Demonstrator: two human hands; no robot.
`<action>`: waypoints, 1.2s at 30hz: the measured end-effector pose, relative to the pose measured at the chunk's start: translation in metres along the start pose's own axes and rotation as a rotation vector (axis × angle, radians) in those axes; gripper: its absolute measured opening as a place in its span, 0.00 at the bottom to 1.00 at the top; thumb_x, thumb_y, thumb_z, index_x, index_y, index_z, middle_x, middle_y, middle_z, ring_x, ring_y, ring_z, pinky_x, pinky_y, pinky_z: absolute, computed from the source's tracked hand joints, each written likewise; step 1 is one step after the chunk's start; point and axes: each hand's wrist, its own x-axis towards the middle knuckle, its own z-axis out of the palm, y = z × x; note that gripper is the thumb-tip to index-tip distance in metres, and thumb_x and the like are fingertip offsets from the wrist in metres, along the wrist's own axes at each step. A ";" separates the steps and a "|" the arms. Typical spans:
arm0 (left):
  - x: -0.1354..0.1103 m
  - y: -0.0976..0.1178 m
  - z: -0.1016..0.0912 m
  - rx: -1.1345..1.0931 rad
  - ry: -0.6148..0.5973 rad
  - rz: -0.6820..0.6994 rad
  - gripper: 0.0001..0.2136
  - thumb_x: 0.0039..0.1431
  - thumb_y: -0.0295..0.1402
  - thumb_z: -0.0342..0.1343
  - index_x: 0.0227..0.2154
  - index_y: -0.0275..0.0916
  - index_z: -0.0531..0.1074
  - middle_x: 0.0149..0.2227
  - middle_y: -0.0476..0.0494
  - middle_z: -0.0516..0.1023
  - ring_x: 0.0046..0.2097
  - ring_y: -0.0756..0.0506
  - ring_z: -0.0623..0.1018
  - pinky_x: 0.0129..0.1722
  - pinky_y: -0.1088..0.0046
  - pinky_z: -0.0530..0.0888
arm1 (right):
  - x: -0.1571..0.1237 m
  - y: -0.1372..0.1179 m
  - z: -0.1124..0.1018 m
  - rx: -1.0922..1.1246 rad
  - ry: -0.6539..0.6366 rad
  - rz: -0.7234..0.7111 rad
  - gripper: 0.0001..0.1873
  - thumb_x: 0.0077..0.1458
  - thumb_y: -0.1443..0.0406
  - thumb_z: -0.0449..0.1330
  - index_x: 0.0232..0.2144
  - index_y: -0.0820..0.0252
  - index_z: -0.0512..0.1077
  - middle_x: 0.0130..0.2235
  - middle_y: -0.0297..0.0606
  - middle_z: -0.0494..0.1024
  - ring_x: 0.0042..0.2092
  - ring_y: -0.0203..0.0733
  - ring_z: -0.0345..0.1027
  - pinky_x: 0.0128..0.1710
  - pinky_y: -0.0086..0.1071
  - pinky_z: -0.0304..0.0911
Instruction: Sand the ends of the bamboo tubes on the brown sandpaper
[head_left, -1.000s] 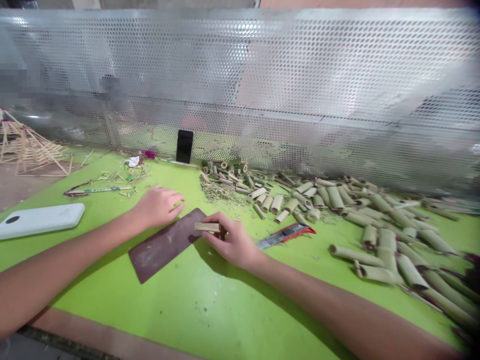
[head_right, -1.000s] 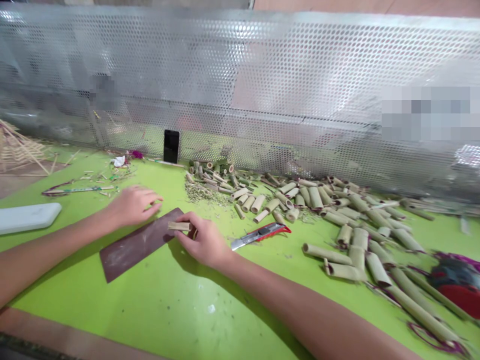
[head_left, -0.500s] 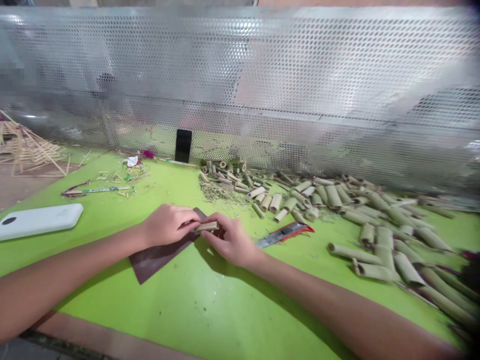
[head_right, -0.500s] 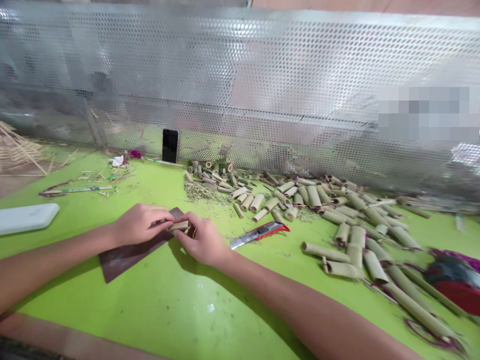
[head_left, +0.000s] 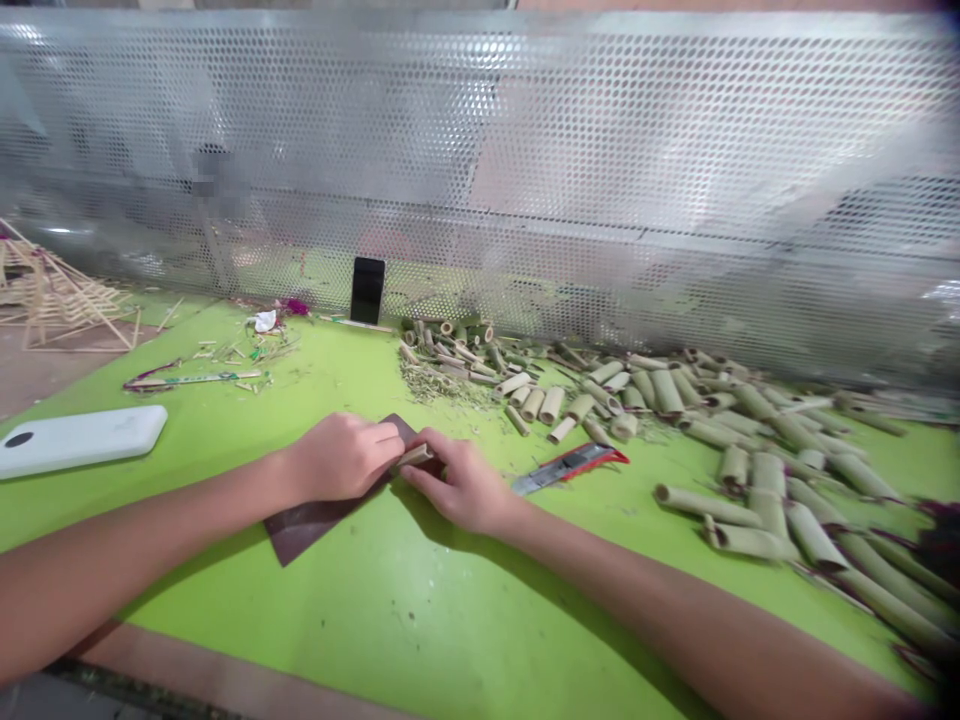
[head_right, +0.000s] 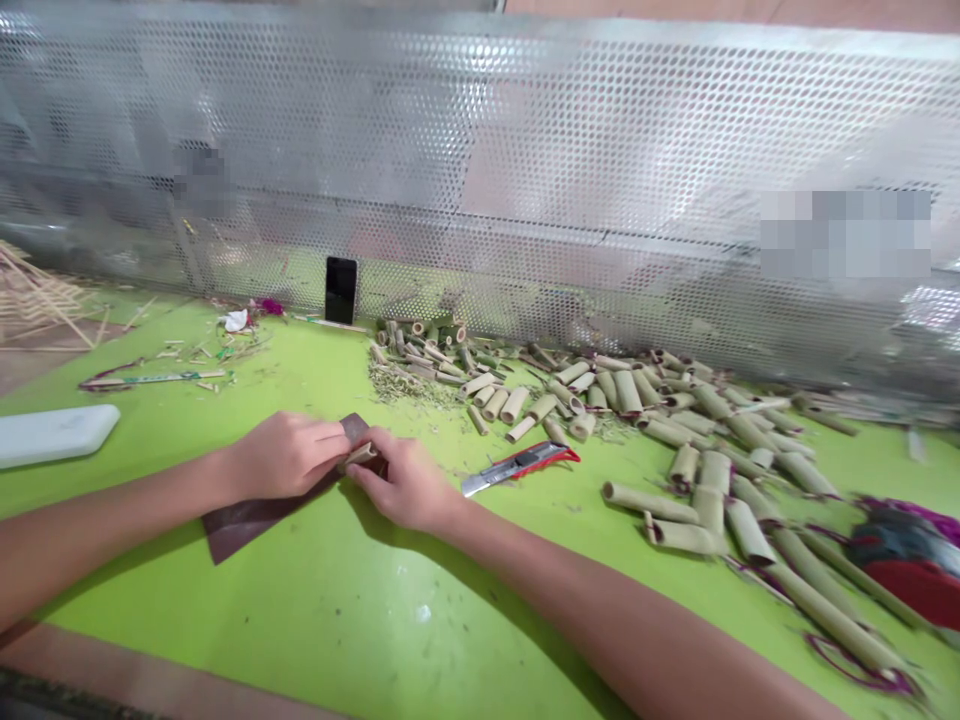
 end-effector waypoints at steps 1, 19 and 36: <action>0.000 0.000 0.000 -0.002 0.002 0.003 0.15 0.72 0.32 0.42 0.34 0.37 0.73 0.30 0.45 0.75 0.27 0.47 0.73 0.25 0.71 0.66 | 0.000 0.001 0.000 -0.005 -0.004 -0.001 0.03 0.61 0.65 0.60 0.38 0.58 0.70 0.32 0.37 0.81 0.32 0.41 0.75 0.31 0.32 0.64; -0.006 -0.020 -0.006 -0.343 0.102 -0.139 0.12 0.67 0.37 0.53 0.48 0.41 0.76 0.43 0.48 0.83 0.38 0.48 0.81 0.33 0.77 0.73 | 0.007 0.010 -0.004 0.517 -0.070 0.208 0.14 0.56 0.60 0.64 0.42 0.59 0.70 0.32 0.37 0.79 0.29 0.38 0.71 0.30 0.34 0.68; -0.005 -0.013 -0.001 -0.629 -0.006 -0.129 0.07 0.68 0.37 0.59 0.41 0.41 0.78 0.40 0.48 0.82 0.40 0.49 0.81 0.42 0.76 0.73 | 0.010 0.008 -0.014 0.602 -0.261 0.245 0.12 0.50 0.63 0.66 0.36 0.61 0.71 0.29 0.35 0.78 0.29 0.36 0.69 0.31 0.32 0.64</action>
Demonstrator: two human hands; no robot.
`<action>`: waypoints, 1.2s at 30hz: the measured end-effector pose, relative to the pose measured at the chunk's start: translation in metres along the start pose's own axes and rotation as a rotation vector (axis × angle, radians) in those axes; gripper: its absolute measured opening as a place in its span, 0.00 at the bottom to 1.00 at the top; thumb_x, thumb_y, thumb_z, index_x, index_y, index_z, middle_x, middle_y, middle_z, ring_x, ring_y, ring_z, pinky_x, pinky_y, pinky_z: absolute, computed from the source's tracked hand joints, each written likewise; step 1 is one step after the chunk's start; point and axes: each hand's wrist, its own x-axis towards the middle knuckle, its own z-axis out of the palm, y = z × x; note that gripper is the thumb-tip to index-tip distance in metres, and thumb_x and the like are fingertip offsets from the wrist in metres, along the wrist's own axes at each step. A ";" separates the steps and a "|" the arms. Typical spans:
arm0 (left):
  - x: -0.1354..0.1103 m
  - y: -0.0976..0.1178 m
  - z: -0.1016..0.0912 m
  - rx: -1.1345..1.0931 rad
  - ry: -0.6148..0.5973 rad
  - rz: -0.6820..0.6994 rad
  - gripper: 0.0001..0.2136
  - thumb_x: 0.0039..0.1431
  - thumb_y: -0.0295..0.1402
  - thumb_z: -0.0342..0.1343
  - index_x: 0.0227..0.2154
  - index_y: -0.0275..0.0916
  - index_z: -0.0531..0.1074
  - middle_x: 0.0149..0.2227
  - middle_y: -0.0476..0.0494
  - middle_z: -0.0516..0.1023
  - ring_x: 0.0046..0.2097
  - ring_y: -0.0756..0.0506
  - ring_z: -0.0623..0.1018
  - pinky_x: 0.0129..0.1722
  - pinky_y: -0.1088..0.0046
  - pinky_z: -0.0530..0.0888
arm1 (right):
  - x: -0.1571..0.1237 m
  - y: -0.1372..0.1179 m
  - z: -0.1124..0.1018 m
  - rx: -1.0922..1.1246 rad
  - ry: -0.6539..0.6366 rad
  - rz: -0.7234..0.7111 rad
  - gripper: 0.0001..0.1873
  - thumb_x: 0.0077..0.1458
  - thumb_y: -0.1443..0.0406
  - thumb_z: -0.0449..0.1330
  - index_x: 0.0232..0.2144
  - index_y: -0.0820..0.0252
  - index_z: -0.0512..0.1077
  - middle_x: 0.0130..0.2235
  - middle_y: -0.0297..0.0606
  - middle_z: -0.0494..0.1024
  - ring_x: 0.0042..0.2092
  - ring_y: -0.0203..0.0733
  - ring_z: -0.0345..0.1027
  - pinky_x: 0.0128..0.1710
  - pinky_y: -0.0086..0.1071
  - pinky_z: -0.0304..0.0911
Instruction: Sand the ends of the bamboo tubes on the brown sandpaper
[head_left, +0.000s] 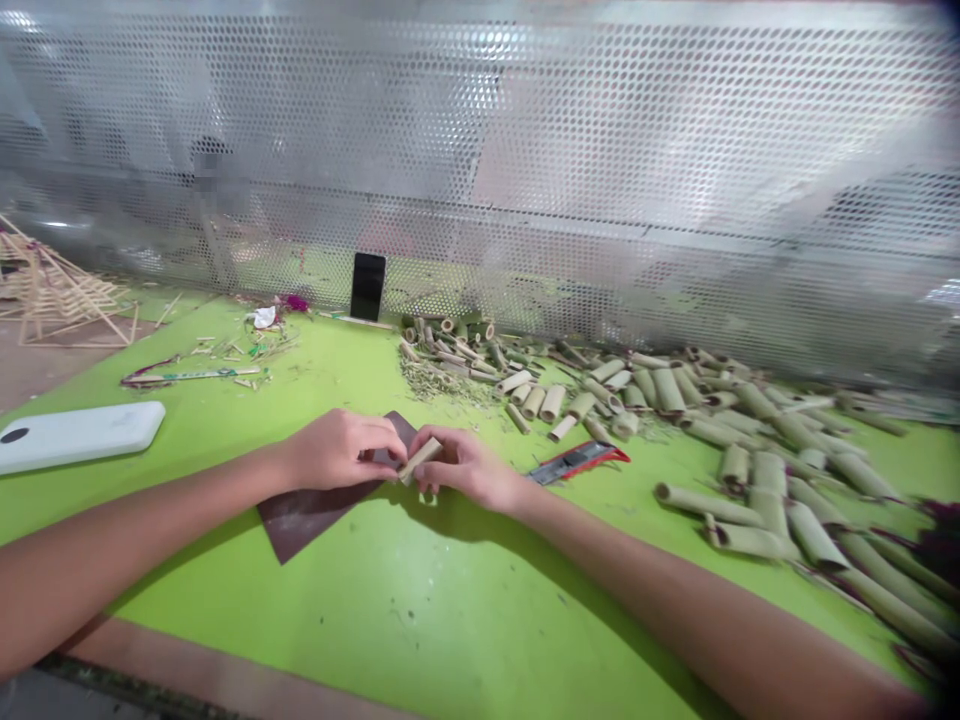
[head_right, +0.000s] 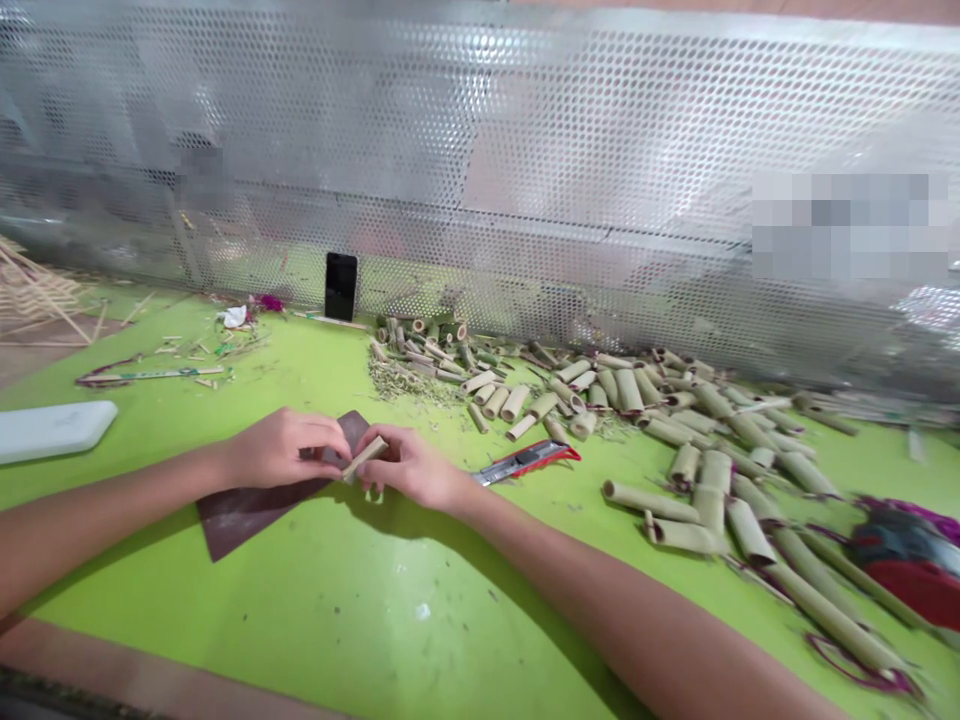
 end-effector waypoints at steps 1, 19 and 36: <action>0.000 0.001 0.000 -0.004 -0.019 -0.017 0.07 0.67 0.37 0.59 0.41 0.41 0.78 0.40 0.48 0.82 0.40 0.49 0.81 0.41 0.76 0.72 | 0.000 0.000 0.001 -0.005 -0.003 0.004 0.12 0.50 0.63 0.66 0.36 0.61 0.71 0.29 0.35 0.78 0.29 0.36 0.70 0.31 0.32 0.64; 0.002 0.007 -0.001 -0.094 0.098 -0.143 0.08 0.64 0.38 0.61 0.42 0.41 0.76 0.37 0.49 0.82 0.33 0.51 0.78 0.36 0.77 0.72 | 0.001 0.003 0.002 0.038 0.082 -0.057 0.15 0.53 0.63 0.66 0.40 0.60 0.68 0.30 0.33 0.77 0.28 0.35 0.69 0.29 0.30 0.63; 0.004 0.009 0.005 0.040 0.144 -0.149 0.04 0.66 0.33 0.60 0.37 0.41 0.79 0.34 0.51 0.82 0.35 0.50 0.79 0.39 0.75 0.73 | -0.008 0.005 0.014 -0.410 0.269 -0.215 0.09 0.57 0.60 0.63 0.35 0.58 0.68 0.28 0.32 0.72 0.28 0.36 0.61 0.27 0.29 0.57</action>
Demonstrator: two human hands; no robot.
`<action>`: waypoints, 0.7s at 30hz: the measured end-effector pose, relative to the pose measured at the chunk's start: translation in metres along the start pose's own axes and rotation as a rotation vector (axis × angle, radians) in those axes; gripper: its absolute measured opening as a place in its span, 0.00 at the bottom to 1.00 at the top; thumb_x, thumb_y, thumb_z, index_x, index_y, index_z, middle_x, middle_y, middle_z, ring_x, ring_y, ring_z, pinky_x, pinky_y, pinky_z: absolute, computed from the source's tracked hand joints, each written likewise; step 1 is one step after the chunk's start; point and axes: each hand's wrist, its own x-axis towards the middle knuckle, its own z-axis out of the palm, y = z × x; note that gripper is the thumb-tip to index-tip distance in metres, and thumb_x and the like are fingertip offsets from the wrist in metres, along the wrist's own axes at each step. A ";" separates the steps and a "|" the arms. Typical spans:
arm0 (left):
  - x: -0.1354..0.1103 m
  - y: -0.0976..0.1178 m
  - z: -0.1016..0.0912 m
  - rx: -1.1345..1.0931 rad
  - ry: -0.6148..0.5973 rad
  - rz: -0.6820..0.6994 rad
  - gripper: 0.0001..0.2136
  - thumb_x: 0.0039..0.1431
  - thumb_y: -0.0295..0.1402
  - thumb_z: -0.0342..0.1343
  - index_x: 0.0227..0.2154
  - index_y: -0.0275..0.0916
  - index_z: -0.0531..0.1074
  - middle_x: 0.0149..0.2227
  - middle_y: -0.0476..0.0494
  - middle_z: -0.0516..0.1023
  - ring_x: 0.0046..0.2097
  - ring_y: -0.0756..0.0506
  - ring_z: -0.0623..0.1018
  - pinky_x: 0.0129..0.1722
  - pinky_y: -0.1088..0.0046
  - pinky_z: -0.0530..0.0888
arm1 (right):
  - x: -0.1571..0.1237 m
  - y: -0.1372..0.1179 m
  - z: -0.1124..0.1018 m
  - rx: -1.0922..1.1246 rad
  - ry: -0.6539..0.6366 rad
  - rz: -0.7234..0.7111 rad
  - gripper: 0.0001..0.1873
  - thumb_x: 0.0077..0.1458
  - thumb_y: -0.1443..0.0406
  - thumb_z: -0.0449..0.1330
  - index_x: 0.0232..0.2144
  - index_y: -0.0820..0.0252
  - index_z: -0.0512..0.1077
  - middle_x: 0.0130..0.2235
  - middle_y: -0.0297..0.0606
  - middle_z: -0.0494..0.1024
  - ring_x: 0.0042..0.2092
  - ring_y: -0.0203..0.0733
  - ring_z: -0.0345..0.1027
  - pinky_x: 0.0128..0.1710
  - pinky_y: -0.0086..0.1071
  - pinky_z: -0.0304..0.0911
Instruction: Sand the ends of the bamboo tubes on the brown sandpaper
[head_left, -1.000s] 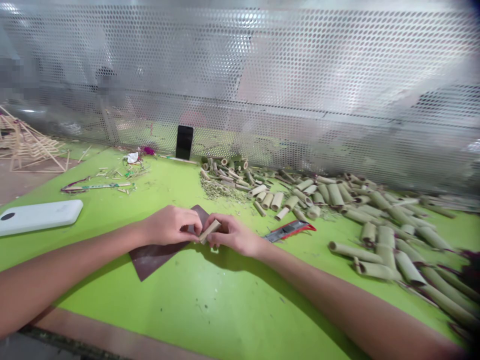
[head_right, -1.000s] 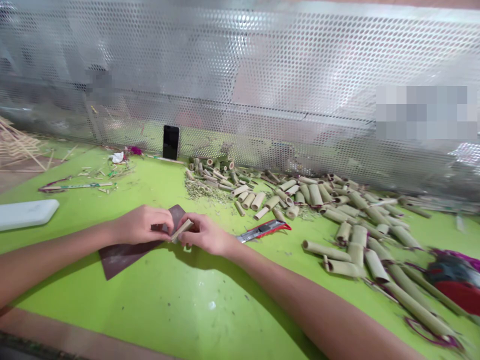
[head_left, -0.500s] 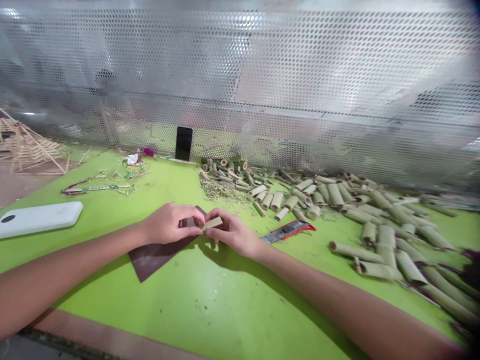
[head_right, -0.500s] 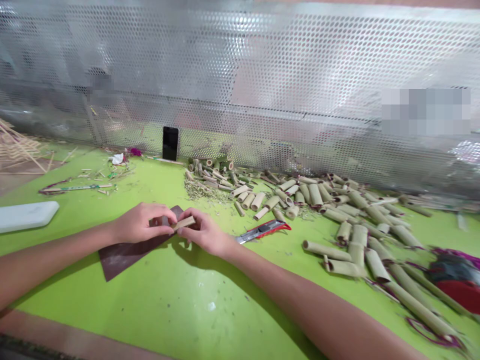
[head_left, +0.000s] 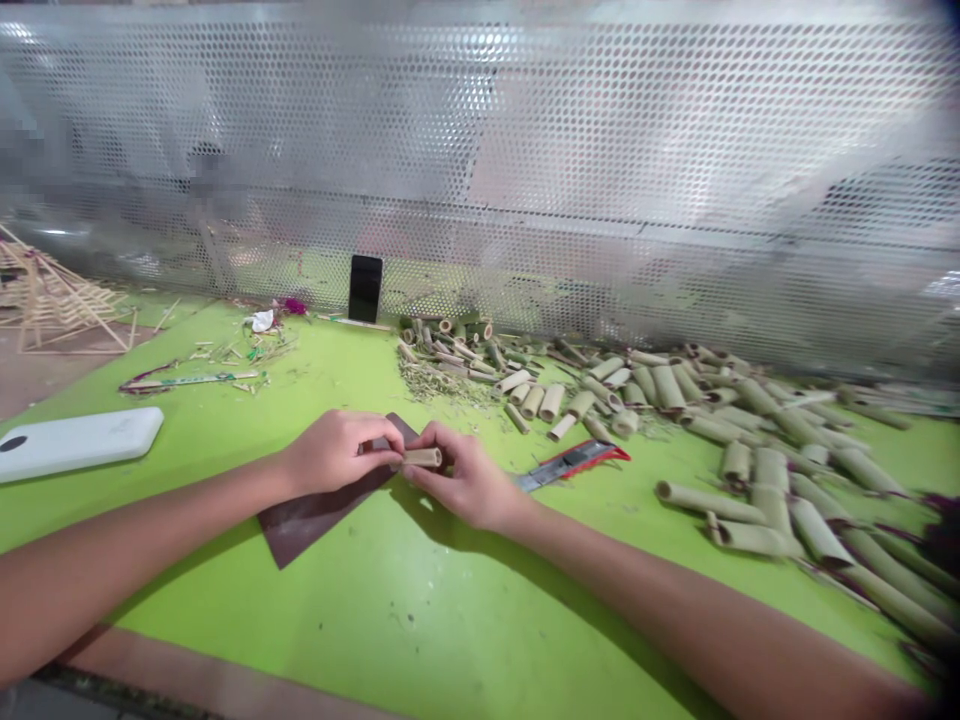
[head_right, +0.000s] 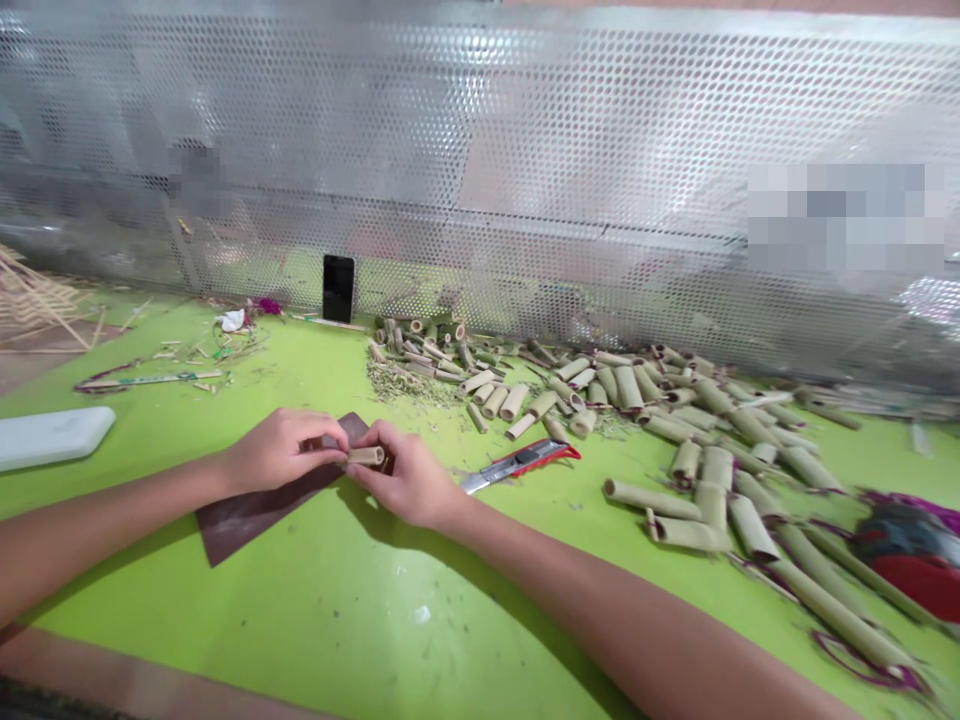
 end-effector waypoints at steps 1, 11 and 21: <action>0.000 0.000 0.000 -0.007 0.001 0.001 0.04 0.66 0.33 0.60 0.37 0.41 0.79 0.34 0.51 0.82 0.35 0.50 0.79 0.39 0.75 0.73 | 0.000 0.000 0.000 -0.005 0.002 -0.004 0.09 0.58 0.60 0.63 0.35 0.58 0.68 0.28 0.32 0.73 0.28 0.36 0.62 0.27 0.29 0.57; -0.001 -0.005 0.007 -0.118 0.086 0.036 0.11 0.68 0.38 0.57 0.35 0.40 0.81 0.33 0.47 0.84 0.33 0.50 0.80 0.38 0.75 0.75 | -0.001 -0.001 0.003 -0.027 0.043 -0.003 0.09 0.57 0.60 0.62 0.34 0.57 0.67 0.28 0.32 0.74 0.28 0.37 0.64 0.28 0.29 0.57; 0.000 -0.005 0.008 -0.168 0.097 0.044 0.08 0.68 0.34 0.57 0.35 0.39 0.79 0.32 0.48 0.82 0.32 0.50 0.79 0.37 0.76 0.73 | -0.001 -0.001 0.003 0.013 0.055 -0.058 0.09 0.58 0.59 0.61 0.35 0.58 0.67 0.28 0.33 0.73 0.28 0.37 0.62 0.28 0.29 0.57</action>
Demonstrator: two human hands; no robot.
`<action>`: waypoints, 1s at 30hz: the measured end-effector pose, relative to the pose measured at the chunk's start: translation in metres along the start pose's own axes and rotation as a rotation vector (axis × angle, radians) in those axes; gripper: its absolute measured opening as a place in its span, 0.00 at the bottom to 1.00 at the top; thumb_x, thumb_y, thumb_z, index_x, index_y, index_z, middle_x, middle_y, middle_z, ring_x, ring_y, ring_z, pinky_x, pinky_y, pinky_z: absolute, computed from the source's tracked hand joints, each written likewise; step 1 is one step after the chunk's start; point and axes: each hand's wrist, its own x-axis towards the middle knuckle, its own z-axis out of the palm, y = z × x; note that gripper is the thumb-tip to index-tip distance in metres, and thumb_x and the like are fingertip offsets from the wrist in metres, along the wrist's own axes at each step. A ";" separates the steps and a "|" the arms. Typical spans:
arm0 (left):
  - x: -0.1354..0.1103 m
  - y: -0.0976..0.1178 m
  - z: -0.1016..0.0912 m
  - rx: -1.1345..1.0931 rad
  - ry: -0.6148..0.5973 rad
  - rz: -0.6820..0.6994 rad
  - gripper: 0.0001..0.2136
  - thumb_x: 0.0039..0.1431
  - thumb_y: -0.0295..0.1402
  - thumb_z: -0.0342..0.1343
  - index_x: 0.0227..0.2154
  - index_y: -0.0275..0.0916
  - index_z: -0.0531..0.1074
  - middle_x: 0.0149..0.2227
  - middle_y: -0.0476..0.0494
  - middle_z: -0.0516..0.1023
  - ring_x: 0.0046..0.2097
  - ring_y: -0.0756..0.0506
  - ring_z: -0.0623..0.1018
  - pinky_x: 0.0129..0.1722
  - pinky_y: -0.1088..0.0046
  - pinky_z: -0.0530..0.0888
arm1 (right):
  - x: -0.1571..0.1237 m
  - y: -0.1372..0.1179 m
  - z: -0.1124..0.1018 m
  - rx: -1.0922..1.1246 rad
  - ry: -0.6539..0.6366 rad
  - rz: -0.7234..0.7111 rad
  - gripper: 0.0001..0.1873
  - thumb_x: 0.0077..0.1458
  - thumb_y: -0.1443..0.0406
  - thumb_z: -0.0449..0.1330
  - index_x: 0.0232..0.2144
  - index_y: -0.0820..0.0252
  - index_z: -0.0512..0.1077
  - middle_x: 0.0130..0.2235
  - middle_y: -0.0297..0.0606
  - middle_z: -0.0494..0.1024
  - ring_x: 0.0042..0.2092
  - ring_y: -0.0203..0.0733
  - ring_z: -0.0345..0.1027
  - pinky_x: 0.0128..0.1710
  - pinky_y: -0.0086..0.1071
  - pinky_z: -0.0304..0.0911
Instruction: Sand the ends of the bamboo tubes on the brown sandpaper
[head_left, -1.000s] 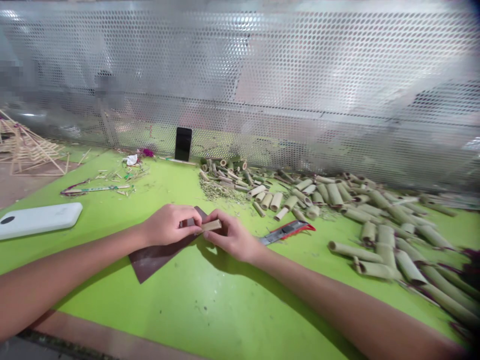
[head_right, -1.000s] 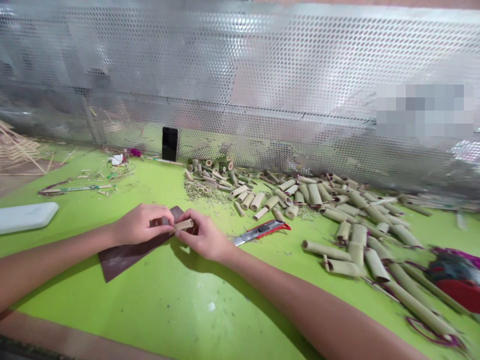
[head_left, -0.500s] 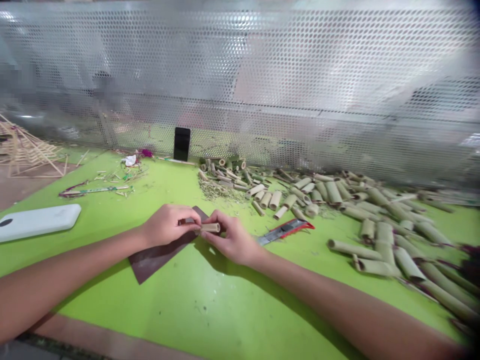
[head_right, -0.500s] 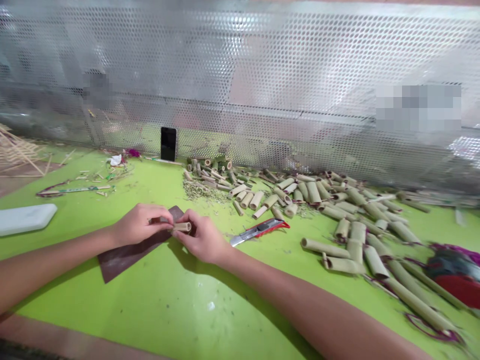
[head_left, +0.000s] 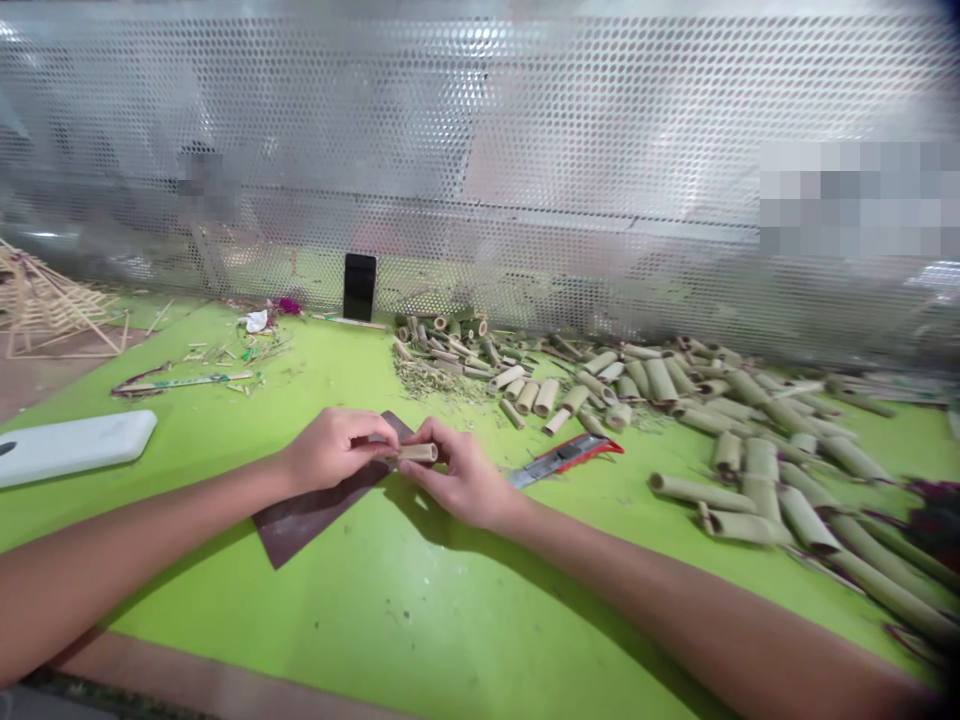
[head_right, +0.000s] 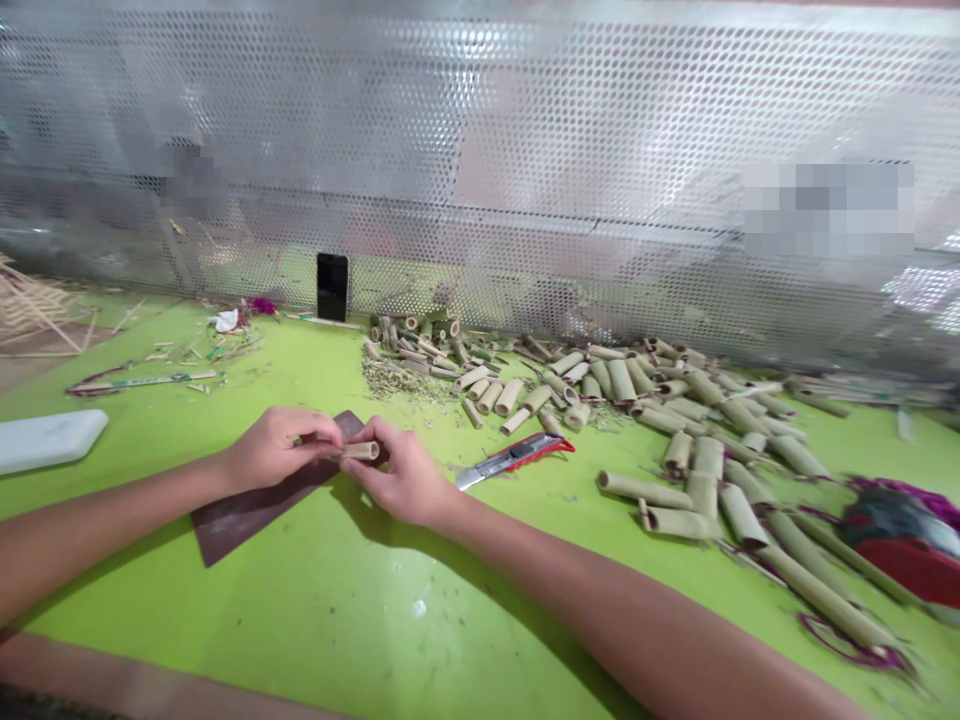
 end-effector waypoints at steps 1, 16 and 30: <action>0.000 0.001 0.000 -0.002 -0.002 -0.002 0.08 0.68 0.34 0.57 0.35 0.39 0.79 0.32 0.49 0.82 0.32 0.50 0.78 0.36 0.77 0.73 | 0.000 0.000 0.000 0.004 -0.001 0.000 0.09 0.58 0.59 0.61 0.35 0.58 0.67 0.28 0.32 0.73 0.28 0.37 0.62 0.27 0.29 0.57; 0.001 0.004 -0.003 0.070 -0.189 -0.109 0.04 0.68 0.31 0.55 0.37 0.39 0.73 0.37 0.48 0.79 0.37 0.47 0.77 0.39 0.73 0.69 | -0.002 0.000 -0.001 -0.036 -0.057 -0.007 0.07 0.59 0.61 0.61 0.35 0.58 0.67 0.30 0.34 0.76 0.29 0.38 0.67 0.28 0.30 0.60; 0.002 -0.001 -0.009 0.075 -0.129 -0.178 0.05 0.68 0.29 0.52 0.40 0.39 0.73 0.35 0.49 0.81 0.34 0.49 0.78 0.36 0.74 0.70 | -0.001 0.003 -0.003 -0.179 0.019 0.031 0.07 0.58 0.62 0.61 0.33 0.57 0.67 0.27 0.33 0.75 0.27 0.37 0.64 0.26 0.29 0.56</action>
